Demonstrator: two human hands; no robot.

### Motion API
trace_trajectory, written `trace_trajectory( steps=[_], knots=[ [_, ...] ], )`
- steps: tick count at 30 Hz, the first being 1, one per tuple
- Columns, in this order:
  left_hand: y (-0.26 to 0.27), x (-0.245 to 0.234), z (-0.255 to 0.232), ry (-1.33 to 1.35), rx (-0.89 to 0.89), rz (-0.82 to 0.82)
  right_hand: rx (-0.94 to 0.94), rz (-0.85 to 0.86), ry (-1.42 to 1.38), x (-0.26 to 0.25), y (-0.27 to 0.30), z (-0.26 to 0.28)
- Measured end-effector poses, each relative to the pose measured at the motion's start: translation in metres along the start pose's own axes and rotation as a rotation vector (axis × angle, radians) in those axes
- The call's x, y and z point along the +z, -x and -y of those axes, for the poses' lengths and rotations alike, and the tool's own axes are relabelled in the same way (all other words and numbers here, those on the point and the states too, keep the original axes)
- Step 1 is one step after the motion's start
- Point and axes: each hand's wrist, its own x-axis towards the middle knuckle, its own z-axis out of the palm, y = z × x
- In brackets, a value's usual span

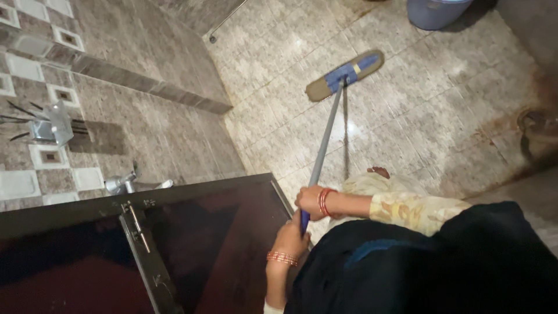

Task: The person mops the tiled bathroom floor using a flat mop, moving it back and forth across the surface. They navigate around a toilet, a bucket, and a red plastic stool, covering the area near the sink and doorway.

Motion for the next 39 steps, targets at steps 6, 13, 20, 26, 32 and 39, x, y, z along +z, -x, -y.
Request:
trace_trajectory(
  steps=[6, 13, 20, 26, 32, 39],
  knots=[
    [0.015, 0.032, -0.001, 0.086, 0.013, -0.047, 0.023, -0.099, -0.048, 0.022, 0.033, 0.012],
    [-0.113, 0.103, -0.007, 0.085, 0.071, -0.084, 0.212, -0.114, 0.021, 0.037, 0.046, -0.114],
    [-0.228, 0.132, -0.019, -0.040, 0.077, -0.068, 0.295, -0.222, 0.064, 0.012, 0.051, -0.204],
    [-0.168, 0.067, -0.018, -0.093, 0.030, 0.057, 0.182, -0.230, 0.084, 0.001, 0.039, -0.152],
    [-0.038, -0.001, 0.008, -0.127, 0.147, 0.116, 0.153, -0.142, 0.085, 0.005, 0.018, -0.015],
    [0.023, -0.010, 0.025, -0.134, 0.242, 0.187, 0.294, -0.167, -0.009, 0.033, 0.033, 0.058]
  ],
)
